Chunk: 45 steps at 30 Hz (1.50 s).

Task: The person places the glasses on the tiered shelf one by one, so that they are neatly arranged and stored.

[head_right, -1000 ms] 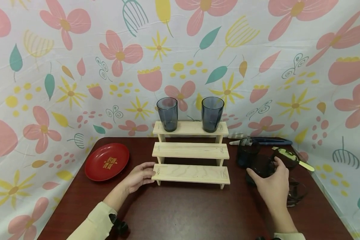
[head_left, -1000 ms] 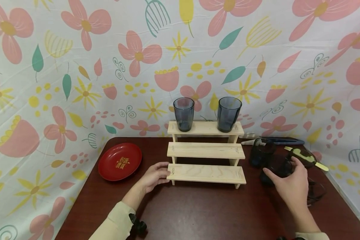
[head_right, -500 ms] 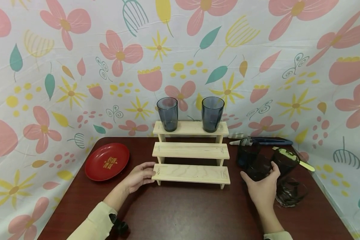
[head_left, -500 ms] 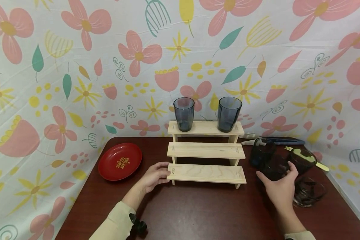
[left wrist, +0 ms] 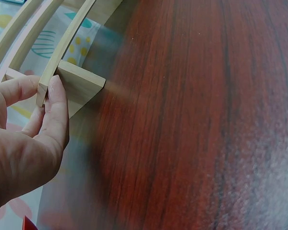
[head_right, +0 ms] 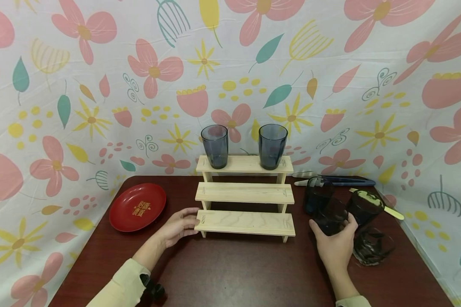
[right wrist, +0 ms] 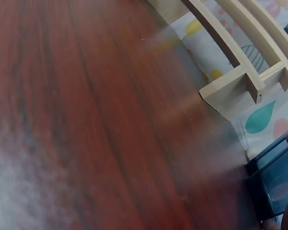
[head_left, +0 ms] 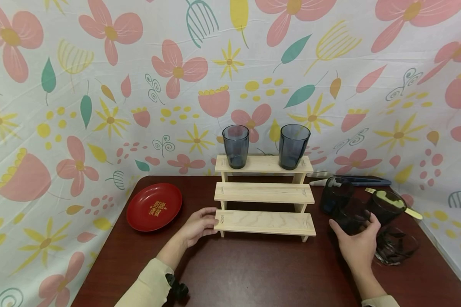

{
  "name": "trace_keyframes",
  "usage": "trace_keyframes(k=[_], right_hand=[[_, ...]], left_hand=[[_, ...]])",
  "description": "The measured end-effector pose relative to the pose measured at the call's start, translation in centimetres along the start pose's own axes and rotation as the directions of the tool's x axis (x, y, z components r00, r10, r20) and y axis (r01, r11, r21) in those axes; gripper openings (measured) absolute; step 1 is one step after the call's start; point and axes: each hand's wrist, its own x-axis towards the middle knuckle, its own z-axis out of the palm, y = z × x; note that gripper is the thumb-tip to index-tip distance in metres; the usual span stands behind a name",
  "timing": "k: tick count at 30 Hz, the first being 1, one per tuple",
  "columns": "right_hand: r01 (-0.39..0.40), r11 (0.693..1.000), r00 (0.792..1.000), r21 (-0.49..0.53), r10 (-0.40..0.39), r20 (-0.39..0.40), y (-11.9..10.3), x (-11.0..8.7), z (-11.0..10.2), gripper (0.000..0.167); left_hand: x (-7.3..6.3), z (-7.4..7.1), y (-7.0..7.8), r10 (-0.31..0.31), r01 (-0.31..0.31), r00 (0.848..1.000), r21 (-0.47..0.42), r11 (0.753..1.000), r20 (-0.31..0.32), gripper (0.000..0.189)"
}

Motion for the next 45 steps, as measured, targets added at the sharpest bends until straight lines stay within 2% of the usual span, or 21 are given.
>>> trace_keyframes(k=[10, 17, 21, 26, 38, 40, 45], right_hand=[[0.055, 0.998, 0.998, -0.029, -0.056, -0.042, 0.0, -0.3, -0.3, 0.108], [0.087, 0.995, 0.996, -0.056, -0.088, -0.023, -1.6, -0.5, -1.3, 0.108], [0.149, 0.985, 0.989, -0.085, -0.151, -0.012, -2.8, -0.8, -1.7, 0.108], [0.237, 0.971, 0.972, -0.039, -0.236, 0.022, -4.5, -0.9, -1.9, 0.107], [0.373, 0.923, 0.909, 0.091, -0.383, 0.165, -8.6, -1.1, -0.5, 0.108], [0.391, 0.914, 0.893, 0.107, -0.405, 0.194, -9.6, -1.2, -0.1, 0.109], [0.425, 0.878, 0.838, 0.219, -0.474, 0.272, -11.8, -1.5, 1.6, 0.106]], left_hand=[[-0.1, -0.1, -0.1, 0.0, 0.0, 1.0, 0.0, 1.0, -0.002, 0.059], [-0.2, -0.2, 0.0, -0.002, 0.002, 1.0, -0.007, 1.0, -0.004, 0.058], [-0.2, -0.2, 0.0, 0.005, -0.005, 1.0, -0.006, 1.0, 0.001, 0.059], [-0.2, -0.2, 0.0, -0.003, 0.003, 1.0, -0.014, 1.0, -0.003, 0.059], [-0.1, 0.0, 0.0, -0.004, 0.004, 1.0, -0.004, 1.0, 0.005, 0.059], [-0.2, 0.0, 0.1, -0.001, 0.001, 1.0, -0.002, 1.0, 0.008, 0.06], [-0.2, 0.0, 0.3, 0.002, -0.002, 1.0, -0.002, 1.0, 0.007, 0.059]])
